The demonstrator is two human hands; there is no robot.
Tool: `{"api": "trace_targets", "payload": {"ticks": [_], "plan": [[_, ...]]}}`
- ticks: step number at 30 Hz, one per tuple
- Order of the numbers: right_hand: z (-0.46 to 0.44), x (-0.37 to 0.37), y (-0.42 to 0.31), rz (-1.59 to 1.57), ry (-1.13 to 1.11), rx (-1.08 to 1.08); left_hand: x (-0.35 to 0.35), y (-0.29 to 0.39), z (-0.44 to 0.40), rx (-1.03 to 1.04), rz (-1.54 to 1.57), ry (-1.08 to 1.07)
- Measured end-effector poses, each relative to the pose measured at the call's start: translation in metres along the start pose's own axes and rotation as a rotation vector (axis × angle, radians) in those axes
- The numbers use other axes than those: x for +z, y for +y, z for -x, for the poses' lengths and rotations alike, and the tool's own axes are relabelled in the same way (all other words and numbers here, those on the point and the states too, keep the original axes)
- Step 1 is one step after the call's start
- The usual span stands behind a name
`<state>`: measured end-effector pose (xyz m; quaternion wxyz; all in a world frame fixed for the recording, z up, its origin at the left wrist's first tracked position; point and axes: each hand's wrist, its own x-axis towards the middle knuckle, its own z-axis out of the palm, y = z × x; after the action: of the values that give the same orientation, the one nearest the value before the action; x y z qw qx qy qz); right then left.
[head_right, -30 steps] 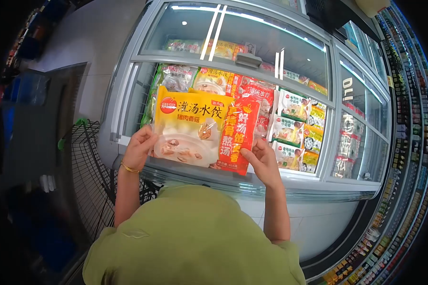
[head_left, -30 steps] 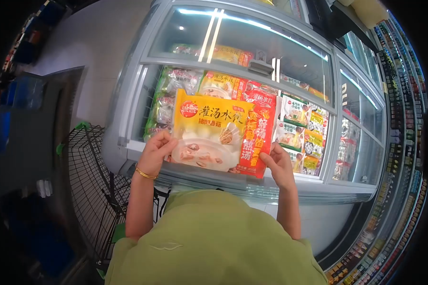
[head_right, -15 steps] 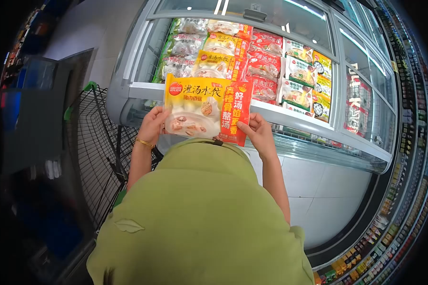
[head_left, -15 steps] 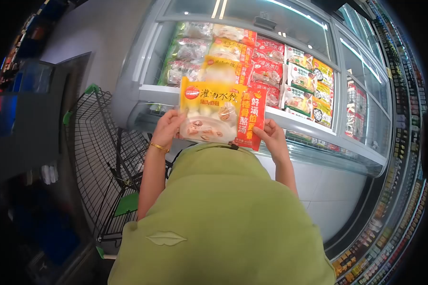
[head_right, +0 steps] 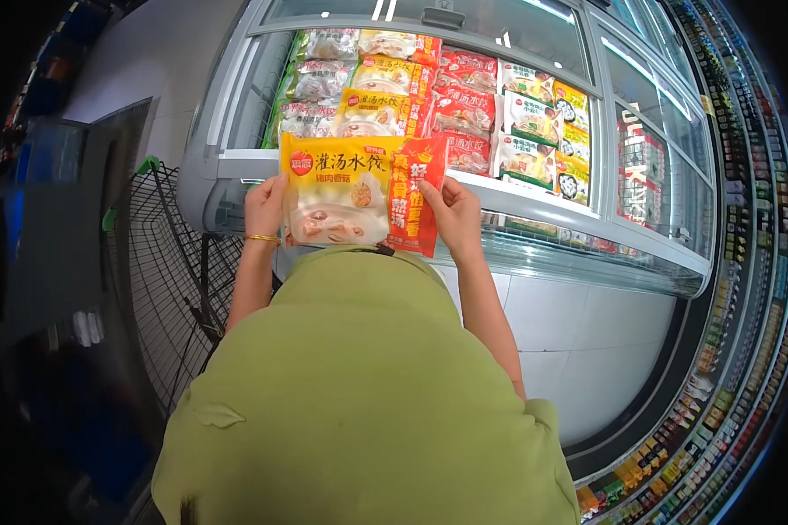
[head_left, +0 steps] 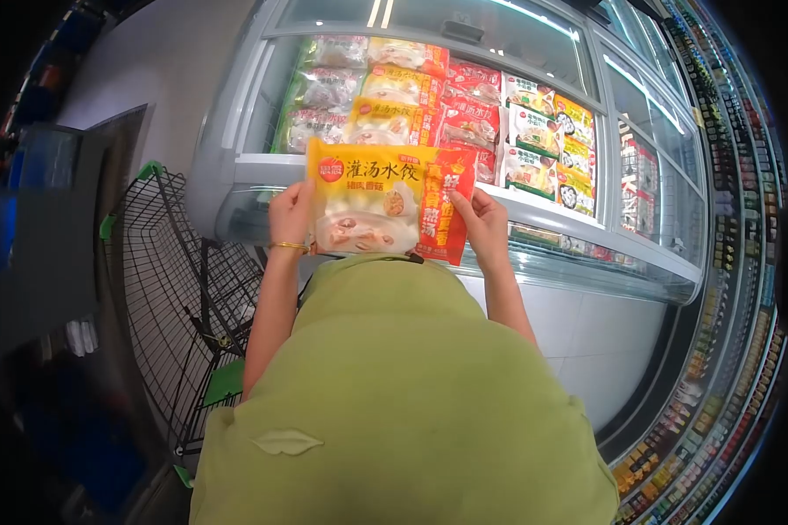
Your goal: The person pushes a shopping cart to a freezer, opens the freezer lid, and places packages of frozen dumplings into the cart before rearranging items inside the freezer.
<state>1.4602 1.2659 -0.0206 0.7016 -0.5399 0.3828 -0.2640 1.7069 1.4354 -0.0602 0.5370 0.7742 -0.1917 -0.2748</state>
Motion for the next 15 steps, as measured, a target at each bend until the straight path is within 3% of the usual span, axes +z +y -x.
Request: {"api": "trace_targets", "payload": {"ticks": [2, 6, 9, 15], "plan": [[-0.003, 0.002, 0.001, 0.019, 0.029, -0.024, 0.006, 0.002, 0.004, 0.028, 0.025, 0.078], [-0.009, -0.005, -0.007, 0.082, 0.029, -0.027, 0.005, 0.019, 0.009, 0.175, -0.327, 0.245], [-0.017, -0.01, -0.032, 0.066, 0.1, 0.019, 0.0, 0.028, -0.001, 0.25, -0.253, 0.218], [-0.055, -0.013, -0.027, 0.279, 0.06, 0.033, 0.007, 0.037, -0.041, 0.15, 0.01, 0.055]]}}
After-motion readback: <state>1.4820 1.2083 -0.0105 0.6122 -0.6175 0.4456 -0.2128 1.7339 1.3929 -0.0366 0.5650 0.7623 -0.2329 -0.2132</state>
